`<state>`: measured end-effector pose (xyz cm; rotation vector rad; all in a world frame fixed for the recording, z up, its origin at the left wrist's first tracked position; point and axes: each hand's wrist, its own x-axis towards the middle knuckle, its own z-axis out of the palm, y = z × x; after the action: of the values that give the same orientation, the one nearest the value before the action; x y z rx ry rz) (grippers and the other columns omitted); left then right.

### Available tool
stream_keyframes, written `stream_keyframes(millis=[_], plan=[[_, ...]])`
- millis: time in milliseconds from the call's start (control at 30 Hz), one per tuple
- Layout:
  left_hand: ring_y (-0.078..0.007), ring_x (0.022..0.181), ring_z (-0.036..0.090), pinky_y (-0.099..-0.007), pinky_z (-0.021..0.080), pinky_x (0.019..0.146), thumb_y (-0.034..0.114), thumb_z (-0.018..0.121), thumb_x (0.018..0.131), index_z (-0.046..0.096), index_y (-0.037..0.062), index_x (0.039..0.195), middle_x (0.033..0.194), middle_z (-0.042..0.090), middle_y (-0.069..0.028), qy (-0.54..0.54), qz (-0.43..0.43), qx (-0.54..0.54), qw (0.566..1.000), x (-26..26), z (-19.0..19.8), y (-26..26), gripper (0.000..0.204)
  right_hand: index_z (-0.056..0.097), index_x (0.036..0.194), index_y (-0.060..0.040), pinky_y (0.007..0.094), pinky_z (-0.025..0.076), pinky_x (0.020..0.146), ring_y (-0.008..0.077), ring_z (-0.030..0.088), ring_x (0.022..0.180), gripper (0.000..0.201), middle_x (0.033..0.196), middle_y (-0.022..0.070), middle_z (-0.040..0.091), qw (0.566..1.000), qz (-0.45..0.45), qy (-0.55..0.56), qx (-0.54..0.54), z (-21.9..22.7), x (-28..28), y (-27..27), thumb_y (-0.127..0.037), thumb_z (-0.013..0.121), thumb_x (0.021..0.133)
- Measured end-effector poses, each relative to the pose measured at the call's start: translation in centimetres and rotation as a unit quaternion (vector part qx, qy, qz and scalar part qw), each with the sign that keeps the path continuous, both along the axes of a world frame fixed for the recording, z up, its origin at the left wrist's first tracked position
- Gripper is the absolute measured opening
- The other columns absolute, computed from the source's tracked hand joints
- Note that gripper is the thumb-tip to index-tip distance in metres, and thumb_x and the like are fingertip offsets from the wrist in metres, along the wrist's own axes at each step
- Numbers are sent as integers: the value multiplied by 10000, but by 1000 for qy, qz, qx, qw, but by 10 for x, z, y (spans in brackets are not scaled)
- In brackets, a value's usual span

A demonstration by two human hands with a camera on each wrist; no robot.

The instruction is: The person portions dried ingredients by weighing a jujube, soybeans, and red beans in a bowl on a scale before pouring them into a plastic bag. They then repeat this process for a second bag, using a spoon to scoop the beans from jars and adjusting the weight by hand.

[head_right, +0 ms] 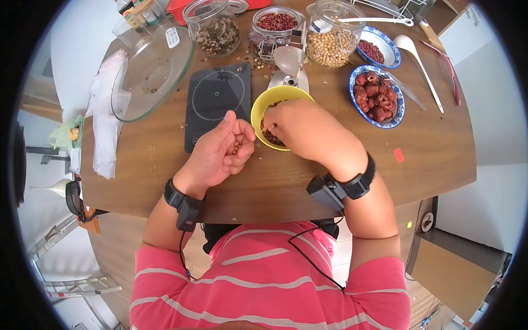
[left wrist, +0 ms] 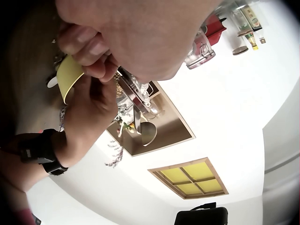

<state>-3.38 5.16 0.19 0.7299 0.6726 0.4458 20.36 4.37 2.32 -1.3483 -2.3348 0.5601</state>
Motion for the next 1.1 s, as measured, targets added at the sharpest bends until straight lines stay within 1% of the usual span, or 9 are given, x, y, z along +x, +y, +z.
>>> stream_keyframes(millis=[167, 233, 433, 467, 533, 633, 767, 833, 1100], plan=[[-38, 533, 272, -193, 237, 475, 664, 347, 1090, 584, 114, 1059, 774, 500, 31, -4, 1, -1, 1000, -1, 1, 0, 600, 773, 1012, -53, 423, 568, 691, 368, 724, 749, 153, 864, 155, 757, 995, -75, 67, -20, 21, 13, 2, -91, 721, 873], [-37, 533, 273, -193, 237, 475, 664, 348, 1090, 584, 113, 1059, 775, 501, 31, -4, 0, -1, 1000, -1, 1, 1, 600, 756, 1069, -23, 336, 556, 690, 212, 708, 723, 157, 825, 139, 743, 991, -80, 74, -84, 21, 16, 3, -56, 746, 916], [-39, 533, 274, -195, 234, 472, 658, 345, 1093, 588, 110, 1064, 774, 502, 30, -5, 0, 0, 1000, -1, 1, 0, 600, 730, 1098, 25, 273, 561, 708, 103, 682, 809, 136, 929, 46, 748, 954, -80, 207, -201, 6, 29, 11, -33, 712, 976], [-39, 534, 275, -196, 235, 472, 653, 344, 1096, 589, 109, 1064, 774, 502, 28, -9, 0, 0, 1000, -1, 1, 0, 598, 730, 1098, 25, 273, 561, 708, 103, 682, 809, 136, 929, 46, 748, 955, -79, 206, -200, 10, 29, 12, -33, 712, 976], [-40, 534, 275, -197, 235, 472, 648, 342, 1098, 590, 107, 1065, 773, 503, 27, -13, 0, 0, 1000, -1, 0, 0, 596, 702, 1161, 25, 265, 580, 738, 113, 697, 847, 183, 972, 65, 748, 906, -90, 278, -307, 20, 29, 13, -42, 689, 991], [-41, 535, 278, -198, 237, 472, 642, 341, 1101, 591, 106, 1065, 774, 508, 23, -22, 0, 1, 1000, -1, 0, -1, 592, 671, 1227, 17, 271, 603, 762, 129, 716, 899, 237, 1037, 103, 744, 862, -81, 369, -337, 17, 35, 16, -8, 638, 993], [-41, 536, 281, -198, 239, 473, 643, 340, 1101, 593, 108, 1067, 777, 514, 21, -20, 2, -7, 1000, -2, 1, -1, 593, 630, 1281, 56, 299, 620, 825, 176, 719, 971, 318, 1129, 123, 717, 839, -53, 412, -351, 12, 44, 19, 60, 562, 970], [-41, 536, 281, -197, 239, 474, 645, 339, 1100, 593, 109, 1067, 778, 516, 20, -25, 0, -5, 1000, -2, 1, -1, 594, 632, 1284, 63, 305, 625, 845, 203, 724, 1013, 350, 1181, 151, 695, 799, -38, 468, -376, 10, 45, 19, 91, 522, 952], [-42, 534, 284, -196, 245, 470, 647, 345, 1098, 596, 107, 1070, 780, 511, 21, -24, 2, -1, 1000, -2, 1, -1, 596, 639, 1277, 51, 315, 622, 826, 211, 733, 992, 291, 1178, 146, 702, 803, -64, 438, -399, 13, 46, 21, 22, 550, 1002]])
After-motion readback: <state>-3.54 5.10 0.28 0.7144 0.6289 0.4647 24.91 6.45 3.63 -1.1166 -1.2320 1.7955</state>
